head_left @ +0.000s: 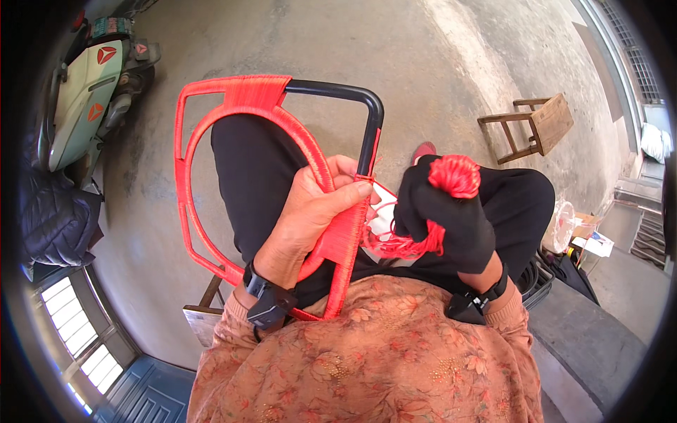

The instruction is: Weaving a red cord around a chair frame to create the seat or backrest.

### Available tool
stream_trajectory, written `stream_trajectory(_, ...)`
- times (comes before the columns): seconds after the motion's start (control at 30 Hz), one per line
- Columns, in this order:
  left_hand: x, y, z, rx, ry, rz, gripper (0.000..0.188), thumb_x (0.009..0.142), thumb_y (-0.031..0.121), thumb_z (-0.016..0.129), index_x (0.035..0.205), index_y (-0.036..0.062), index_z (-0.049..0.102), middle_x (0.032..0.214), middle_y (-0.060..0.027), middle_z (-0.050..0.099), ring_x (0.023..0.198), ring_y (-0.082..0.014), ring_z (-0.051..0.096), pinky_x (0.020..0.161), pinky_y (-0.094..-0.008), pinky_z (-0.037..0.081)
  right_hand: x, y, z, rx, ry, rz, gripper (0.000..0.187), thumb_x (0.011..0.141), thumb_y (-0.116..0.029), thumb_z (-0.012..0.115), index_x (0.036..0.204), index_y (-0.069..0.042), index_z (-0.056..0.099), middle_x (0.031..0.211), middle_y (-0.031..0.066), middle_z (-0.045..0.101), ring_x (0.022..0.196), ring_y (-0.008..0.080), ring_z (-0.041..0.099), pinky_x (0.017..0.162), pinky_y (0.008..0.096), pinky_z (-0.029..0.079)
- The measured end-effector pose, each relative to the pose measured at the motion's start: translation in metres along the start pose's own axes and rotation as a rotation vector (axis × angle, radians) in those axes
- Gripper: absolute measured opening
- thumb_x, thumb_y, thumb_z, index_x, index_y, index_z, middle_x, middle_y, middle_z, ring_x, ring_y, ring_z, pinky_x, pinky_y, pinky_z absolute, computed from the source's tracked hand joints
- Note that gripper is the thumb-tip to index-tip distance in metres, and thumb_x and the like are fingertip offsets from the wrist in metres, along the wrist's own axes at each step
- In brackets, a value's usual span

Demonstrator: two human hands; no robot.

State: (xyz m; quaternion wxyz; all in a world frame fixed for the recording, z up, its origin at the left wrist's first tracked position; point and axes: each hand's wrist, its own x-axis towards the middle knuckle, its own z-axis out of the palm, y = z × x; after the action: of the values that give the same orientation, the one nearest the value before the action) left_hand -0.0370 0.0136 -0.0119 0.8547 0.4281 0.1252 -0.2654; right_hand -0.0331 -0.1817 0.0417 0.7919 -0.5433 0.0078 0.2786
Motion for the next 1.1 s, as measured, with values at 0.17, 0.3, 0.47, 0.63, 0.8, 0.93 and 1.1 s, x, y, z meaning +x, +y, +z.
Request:
stream_trajectory(0.17,0.003,-0.001,-0.002,0.072,0.020,0.020,0.017,0.086,0.005,0.065,0.100,0.0005,0.056,0.082,-0.0124,0.068,0.065,-0.0163,0.066,0.059,-0.0274,0.055,0.000,0.007,0.009,-0.410,-0.019,-0.177,0.013,0.082,-0.009,0.067,0.077,0.000,0.059,0.068,0.0058,0.061,0.063,0.0132,0.061,0.056,0.0280,0.047)
stream_trajectory(0.3,-0.004,0.002,0.004,0.059,0.195,0.004,0.017,0.088,0.015,0.063,0.097,0.0018,0.056,0.079,-0.0102,0.064,0.065,-0.0161,0.063,0.055,-0.0267,0.052,-0.014,0.018,-0.025,0.121,0.202,0.038,0.017,0.088,-0.016,0.062,0.092,0.001,0.060,0.079,0.0058,0.063,0.070,0.0122,0.062,0.061,0.0266,0.050)
stream_trajectory(0.47,-0.007,0.008,0.007,0.050,0.165,0.089,0.022,0.088,0.019,0.060,0.099,0.0014,0.056,0.074,-0.0092,0.059,0.059,-0.0150,0.058,0.050,-0.0243,0.050,-0.033,0.065,-0.048,-1.006,0.171,0.250,0.048,0.086,-0.039,0.063,0.117,-0.004,0.051,0.093,0.0163,0.066,0.082,0.0298,0.065,0.074,0.0365,0.051)
stream_trajectory(0.63,-0.001,0.002,0.000,0.039,0.148,0.083,0.019,0.091,0.020,0.055,0.099,0.0029,0.056,0.080,-0.0097,0.061,0.064,-0.0162,0.061,0.051,-0.0239,0.051,-0.049,0.083,-0.046,-1.307,-0.275,0.063,0.036,0.080,-0.029,0.064,0.109,-0.007,0.063,0.101,0.0168,0.064,0.093,0.0338,0.062,0.080,0.0428,0.049)
stream_trajectory(0.8,0.003,-0.006,0.001,0.097,0.064,0.091,0.022,0.093,0.021,0.053,0.106,0.0027,0.054,0.088,-0.0106,0.063,0.068,-0.0145,0.062,0.053,-0.0208,0.048,-0.071,0.046,-0.064,-0.970,0.050,-0.072,0.025,0.085,-0.022,0.063,0.103,-0.005,0.065,0.096,0.0146,0.065,0.086,0.0276,0.063,0.077,0.0340,0.050)
stream_trajectory(0.93,0.007,-0.010,0.005,0.107,0.077,0.109,0.024,0.091,0.019,0.053,0.105,-0.0007,0.053,0.087,-0.0124,0.062,0.066,-0.0130,0.061,0.052,-0.0209,0.050,-0.121,0.005,-0.120,-0.441,0.799,-0.488,0.021,0.089,-0.015,0.060,0.104,0.000,0.065,0.094,0.0079,0.067,0.081,0.0178,0.064,0.074,0.0284,0.051)
stream_trajectory(1.1,0.011,-0.013,0.005,0.126,0.073,0.073,0.026,0.089,0.020,0.056,0.104,0.0005,0.052,0.084,-0.0117,0.061,0.064,-0.0140,0.059,0.052,-0.0221,0.050,-0.160,0.012,-0.221,-0.158,1.106,-0.409,0.021,0.089,-0.018,0.061,0.101,-0.002,0.065,0.093,0.0060,0.067,0.079,0.0133,0.063,0.071,0.0257,0.050)
